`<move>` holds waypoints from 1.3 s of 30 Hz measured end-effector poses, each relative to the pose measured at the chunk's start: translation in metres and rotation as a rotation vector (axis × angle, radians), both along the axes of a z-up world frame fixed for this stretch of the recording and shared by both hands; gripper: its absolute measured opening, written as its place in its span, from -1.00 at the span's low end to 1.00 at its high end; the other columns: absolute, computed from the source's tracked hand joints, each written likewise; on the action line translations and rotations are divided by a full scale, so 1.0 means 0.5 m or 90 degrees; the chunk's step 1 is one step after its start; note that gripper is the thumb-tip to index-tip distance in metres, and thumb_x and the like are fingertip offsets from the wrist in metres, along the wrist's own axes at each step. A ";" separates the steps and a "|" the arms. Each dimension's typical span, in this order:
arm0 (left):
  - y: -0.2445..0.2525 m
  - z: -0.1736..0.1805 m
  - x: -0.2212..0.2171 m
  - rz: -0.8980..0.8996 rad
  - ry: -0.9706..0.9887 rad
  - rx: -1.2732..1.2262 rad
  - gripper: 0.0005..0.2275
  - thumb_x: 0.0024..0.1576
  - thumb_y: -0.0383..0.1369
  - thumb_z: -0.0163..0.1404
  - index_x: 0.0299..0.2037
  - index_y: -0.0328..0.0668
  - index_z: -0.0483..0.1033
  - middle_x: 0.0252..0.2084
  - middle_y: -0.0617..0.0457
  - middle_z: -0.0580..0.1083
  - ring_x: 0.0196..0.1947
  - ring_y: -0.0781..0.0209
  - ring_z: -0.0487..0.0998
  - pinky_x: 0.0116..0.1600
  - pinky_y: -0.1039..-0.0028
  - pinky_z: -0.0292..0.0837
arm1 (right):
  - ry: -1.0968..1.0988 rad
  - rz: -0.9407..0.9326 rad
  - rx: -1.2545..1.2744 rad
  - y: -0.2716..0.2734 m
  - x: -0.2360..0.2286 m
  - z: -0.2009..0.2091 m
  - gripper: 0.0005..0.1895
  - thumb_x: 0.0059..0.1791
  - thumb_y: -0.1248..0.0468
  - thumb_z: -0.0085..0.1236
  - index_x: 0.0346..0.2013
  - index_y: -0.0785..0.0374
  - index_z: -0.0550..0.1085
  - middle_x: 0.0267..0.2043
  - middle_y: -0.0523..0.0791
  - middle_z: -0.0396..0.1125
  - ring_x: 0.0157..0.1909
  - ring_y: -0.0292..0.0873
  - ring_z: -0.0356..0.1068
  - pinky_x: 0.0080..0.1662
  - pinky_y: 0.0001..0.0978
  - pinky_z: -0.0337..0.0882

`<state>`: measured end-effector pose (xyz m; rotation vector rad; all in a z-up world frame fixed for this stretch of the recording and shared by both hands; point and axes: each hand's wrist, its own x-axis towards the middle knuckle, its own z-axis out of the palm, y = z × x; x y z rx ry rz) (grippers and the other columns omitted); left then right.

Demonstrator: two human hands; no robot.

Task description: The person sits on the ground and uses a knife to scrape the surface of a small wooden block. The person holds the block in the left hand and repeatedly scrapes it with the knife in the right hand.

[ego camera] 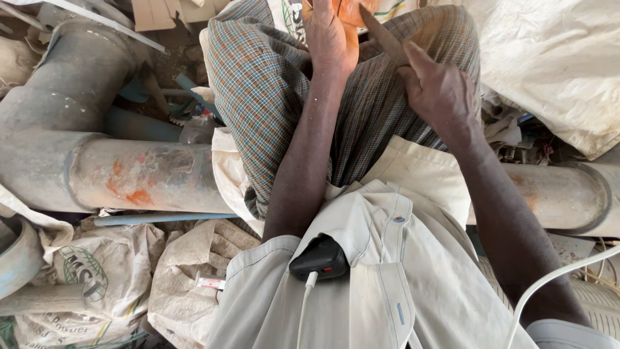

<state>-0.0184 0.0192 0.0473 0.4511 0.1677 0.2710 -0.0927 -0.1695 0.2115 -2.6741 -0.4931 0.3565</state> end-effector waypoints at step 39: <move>0.038 -0.070 -0.008 -0.013 0.127 0.602 -0.75 0.45 -0.46 -0.28 0.25 -0.33 0.34 -0.10 -0.04 0.44 -0.27 0.30 0.42 -0.15 0.53 0.51 | -0.175 0.014 0.106 0.015 -0.012 0.006 -0.62 0.21 0.20 0.11 0.30 0.26 0.40 -0.25 0.04 0.53 -0.41 -0.19 0.48 -0.39 -0.35 0.49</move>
